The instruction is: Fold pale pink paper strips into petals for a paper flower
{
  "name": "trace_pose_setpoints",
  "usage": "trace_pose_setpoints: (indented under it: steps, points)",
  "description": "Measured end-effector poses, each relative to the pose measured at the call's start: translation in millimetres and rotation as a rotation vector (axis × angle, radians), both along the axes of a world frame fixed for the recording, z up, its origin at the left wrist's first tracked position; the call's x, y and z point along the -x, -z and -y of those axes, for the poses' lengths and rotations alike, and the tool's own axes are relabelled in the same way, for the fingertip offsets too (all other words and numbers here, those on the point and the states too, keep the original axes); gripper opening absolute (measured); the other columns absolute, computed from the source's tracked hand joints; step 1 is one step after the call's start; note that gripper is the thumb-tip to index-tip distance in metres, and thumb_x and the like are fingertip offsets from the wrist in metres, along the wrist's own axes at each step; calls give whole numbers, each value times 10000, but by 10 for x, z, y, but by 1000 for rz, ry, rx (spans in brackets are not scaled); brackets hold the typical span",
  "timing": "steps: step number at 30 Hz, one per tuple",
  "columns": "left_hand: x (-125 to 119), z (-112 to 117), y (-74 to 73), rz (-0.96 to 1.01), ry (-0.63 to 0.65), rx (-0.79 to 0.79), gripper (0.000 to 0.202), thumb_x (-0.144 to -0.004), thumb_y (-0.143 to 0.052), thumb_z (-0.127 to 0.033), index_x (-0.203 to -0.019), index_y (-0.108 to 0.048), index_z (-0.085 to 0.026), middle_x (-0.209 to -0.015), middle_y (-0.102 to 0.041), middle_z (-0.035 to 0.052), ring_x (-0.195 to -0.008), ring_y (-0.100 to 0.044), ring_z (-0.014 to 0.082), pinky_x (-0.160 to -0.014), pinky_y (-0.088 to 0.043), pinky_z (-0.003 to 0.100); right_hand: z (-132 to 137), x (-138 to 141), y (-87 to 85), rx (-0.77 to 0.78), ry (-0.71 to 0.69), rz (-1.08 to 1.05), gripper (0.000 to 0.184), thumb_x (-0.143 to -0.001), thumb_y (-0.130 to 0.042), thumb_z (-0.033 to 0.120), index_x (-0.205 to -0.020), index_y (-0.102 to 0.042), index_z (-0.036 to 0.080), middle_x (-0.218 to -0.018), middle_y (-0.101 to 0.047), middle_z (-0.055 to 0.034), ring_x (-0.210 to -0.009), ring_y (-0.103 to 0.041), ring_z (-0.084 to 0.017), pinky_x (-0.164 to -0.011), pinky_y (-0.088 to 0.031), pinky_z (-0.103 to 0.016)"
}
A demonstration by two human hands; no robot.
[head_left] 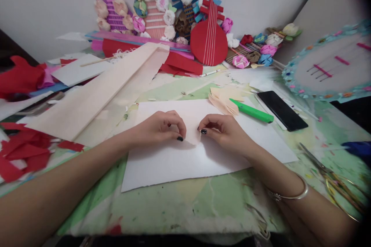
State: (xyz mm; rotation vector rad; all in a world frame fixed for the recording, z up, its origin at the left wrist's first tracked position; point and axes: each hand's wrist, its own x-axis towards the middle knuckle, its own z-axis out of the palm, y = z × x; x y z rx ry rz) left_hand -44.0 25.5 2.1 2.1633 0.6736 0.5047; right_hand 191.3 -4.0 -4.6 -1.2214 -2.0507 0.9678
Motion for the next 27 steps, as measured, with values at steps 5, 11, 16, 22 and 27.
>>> trace_pose_setpoints:
  steps: [5, 11, 16, 22, 27]
  points:
    - [-50, 40, 37, -75, 81, -57, 183, -836, -518, -99, -794, -664, -202, -791, -659, 7, -908, -548, 154, -775, -436, 251, 52, 60, -33, -90, -35, 92, 203, -722, -532, -3, -769, -646, 158, -844, -620, -15, -681, -538, -99, -640, -409, -239]
    - [-92, 84, 17, -111, 15, -95, 218, -842, -473, -91, -848, -665, -195, -838, -660, 8, -902, -556, 155, -830, -419, 281, 81, 101, -21, -108, -64, 181, 224, -720, -536, -13, -792, -651, 165, -771, -624, 0, -698, -525, -113, -667, -387, -246]
    - [-119, 116, 12, -118, -19, -121, 180, -814, -501, -109, -830, -662, -189, -819, -652, 14, -880, -552, 168, -839, -414, 300, 84, 124, -8, -115, -68, 219, 225, -734, -527, -5, -786, -653, 174, -734, -632, 0, -719, -531, -129, -689, -382, -255]
    - [-134, 114, 29, -85, -18, -113, 131, -805, -528, -131, -805, -651, -174, -881, -630, 33, -869, -560, 163, -818, -427, 290, 118, 134, -47, -66, -67, 251, 250, -730, -523, -4, -792, -665, 192, -739, -633, -3, -725, -545, -137, -685, -386, -254]
    - [-151, 106, 62, -89, -19, -134, 128, -817, -550, -114, -805, -660, -178, -846, -639, 15, -864, -563, 151, -811, -416, 277, 131, 138, -35, -29, -52, 258, 193, -739, -560, 38, -806, -658, 190, -746, -625, 1, -696, -545, -125, -652, -383, -240]
